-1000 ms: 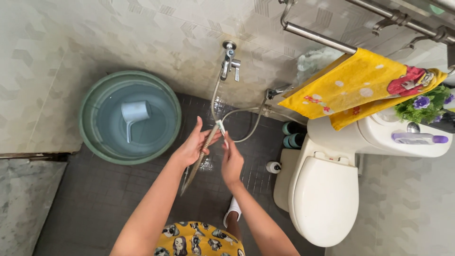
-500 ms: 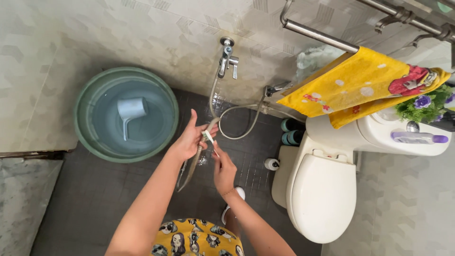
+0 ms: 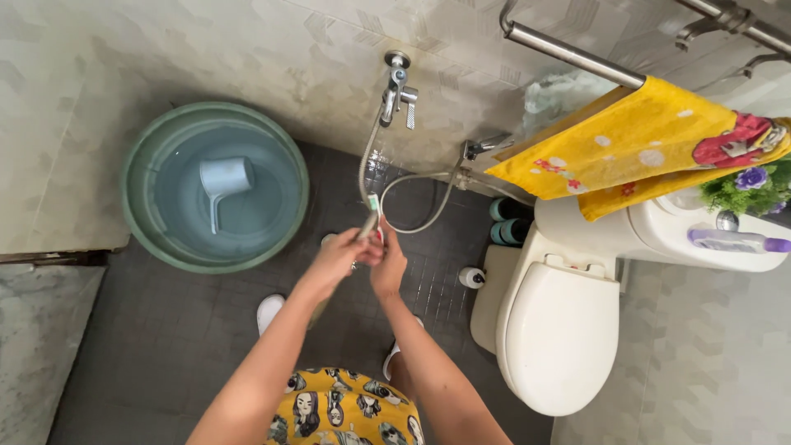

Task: Cleaning a toothbrush and inspecting a bidet sprayer head in a bathroom environment.

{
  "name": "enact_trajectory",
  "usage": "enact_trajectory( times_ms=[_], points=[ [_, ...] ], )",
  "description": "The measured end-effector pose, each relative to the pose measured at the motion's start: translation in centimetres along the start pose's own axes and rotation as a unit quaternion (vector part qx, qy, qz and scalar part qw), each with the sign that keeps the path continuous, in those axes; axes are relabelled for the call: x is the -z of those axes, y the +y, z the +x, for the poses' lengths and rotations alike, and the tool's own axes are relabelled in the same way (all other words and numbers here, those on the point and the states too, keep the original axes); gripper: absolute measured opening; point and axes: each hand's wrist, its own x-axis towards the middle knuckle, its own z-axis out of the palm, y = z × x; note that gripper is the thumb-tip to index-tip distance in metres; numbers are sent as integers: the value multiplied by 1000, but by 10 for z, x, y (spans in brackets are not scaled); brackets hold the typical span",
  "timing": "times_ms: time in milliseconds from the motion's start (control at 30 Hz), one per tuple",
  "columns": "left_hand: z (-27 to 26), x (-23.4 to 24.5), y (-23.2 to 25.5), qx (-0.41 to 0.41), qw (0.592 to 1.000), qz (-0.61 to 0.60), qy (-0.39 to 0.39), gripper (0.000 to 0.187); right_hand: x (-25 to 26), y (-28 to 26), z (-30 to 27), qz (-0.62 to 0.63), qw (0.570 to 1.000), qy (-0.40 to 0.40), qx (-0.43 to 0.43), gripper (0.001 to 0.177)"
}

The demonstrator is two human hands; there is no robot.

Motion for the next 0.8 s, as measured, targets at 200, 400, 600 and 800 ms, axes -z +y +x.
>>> enact_trajectory(
  times_ms=[200, 400, 600, 800],
  points=[
    [-4, 36, -9, -20, 981, 168, 95, 31, 24, 4, 11, -118, 991, -59, 12, 42],
    [-12, 44, -9, -46, 969, 223, 96, 32, 31, 3, 49, -152, 967, -120, 168, 46],
    [-29, 42, -1, -43, 959, 258, 108, 33, 7, 43, 107, -340, 906, -131, 218, 55],
    [-37, 49, -7, -65, 959, 253, 106, 34, 2, 20, 175, -452, 834, -34, 314, 58]
  ],
)
